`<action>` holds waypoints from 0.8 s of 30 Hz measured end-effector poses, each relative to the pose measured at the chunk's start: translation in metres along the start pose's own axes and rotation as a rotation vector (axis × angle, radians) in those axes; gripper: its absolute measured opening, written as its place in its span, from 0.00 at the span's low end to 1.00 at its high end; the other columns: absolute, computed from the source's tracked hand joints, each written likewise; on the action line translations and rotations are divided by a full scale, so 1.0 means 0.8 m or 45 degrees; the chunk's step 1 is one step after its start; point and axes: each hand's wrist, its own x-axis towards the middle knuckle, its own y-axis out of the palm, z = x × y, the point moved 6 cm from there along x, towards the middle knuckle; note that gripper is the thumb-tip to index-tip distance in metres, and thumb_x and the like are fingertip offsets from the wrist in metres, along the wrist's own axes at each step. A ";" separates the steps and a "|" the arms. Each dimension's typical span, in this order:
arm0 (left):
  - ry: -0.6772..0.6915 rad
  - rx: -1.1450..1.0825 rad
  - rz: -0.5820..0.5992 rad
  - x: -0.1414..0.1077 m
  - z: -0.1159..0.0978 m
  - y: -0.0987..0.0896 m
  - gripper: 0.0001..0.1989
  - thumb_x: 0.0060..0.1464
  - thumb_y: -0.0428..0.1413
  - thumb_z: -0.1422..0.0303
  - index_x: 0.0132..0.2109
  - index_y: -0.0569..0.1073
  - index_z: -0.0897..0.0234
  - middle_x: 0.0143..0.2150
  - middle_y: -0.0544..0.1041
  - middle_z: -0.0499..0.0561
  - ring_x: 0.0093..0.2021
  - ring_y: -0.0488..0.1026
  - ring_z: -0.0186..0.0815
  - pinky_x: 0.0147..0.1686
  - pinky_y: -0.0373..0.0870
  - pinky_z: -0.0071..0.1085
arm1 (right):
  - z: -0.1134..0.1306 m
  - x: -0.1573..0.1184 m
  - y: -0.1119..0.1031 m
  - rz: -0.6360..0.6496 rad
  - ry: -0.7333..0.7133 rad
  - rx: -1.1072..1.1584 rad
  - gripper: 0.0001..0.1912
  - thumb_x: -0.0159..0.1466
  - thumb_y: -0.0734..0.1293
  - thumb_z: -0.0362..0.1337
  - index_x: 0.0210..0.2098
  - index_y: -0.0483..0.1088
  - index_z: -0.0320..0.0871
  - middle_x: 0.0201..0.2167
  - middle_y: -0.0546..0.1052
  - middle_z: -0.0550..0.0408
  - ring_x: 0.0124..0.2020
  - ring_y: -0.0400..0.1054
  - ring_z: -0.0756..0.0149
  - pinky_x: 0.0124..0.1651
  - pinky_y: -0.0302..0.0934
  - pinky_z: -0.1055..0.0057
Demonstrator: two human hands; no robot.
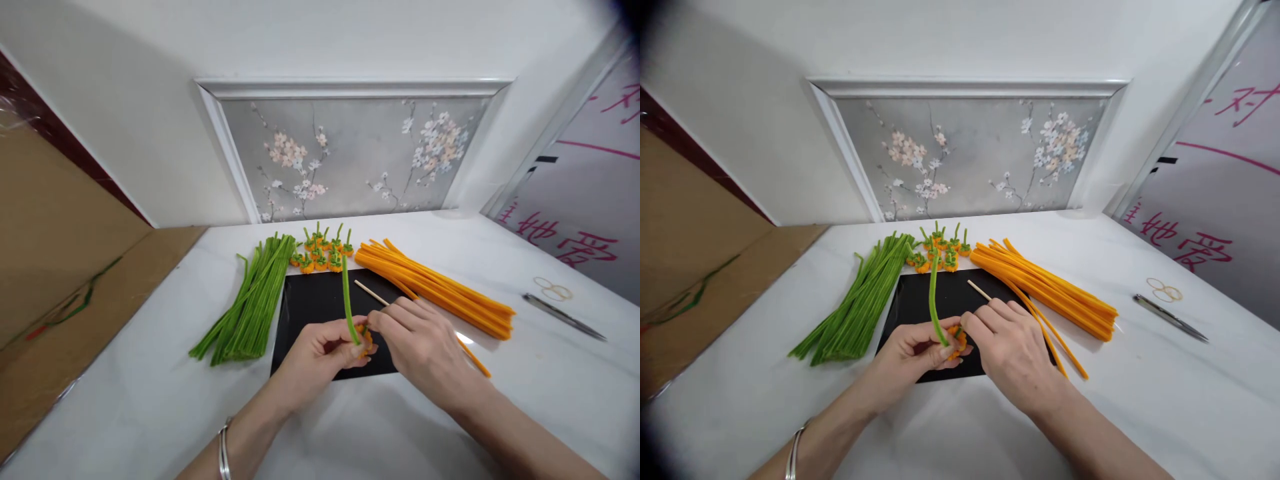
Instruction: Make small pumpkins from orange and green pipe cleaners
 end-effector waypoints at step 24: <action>0.229 0.286 -0.405 0.004 -0.001 -0.009 0.12 0.57 0.56 0.65 0.29 0.79 0.66 0.38 0.79 0.53 0.39 0.74 0.38 0.40 0.72 0.30 | 0.029 -0.003 0.016 0.009 -0.087 0.170 0.15 0.70 0.56 0.30 0.30 0.70 0.41 0.23 0.71 0.54 0.25 0.61 0.66 0.30 0.53 0.67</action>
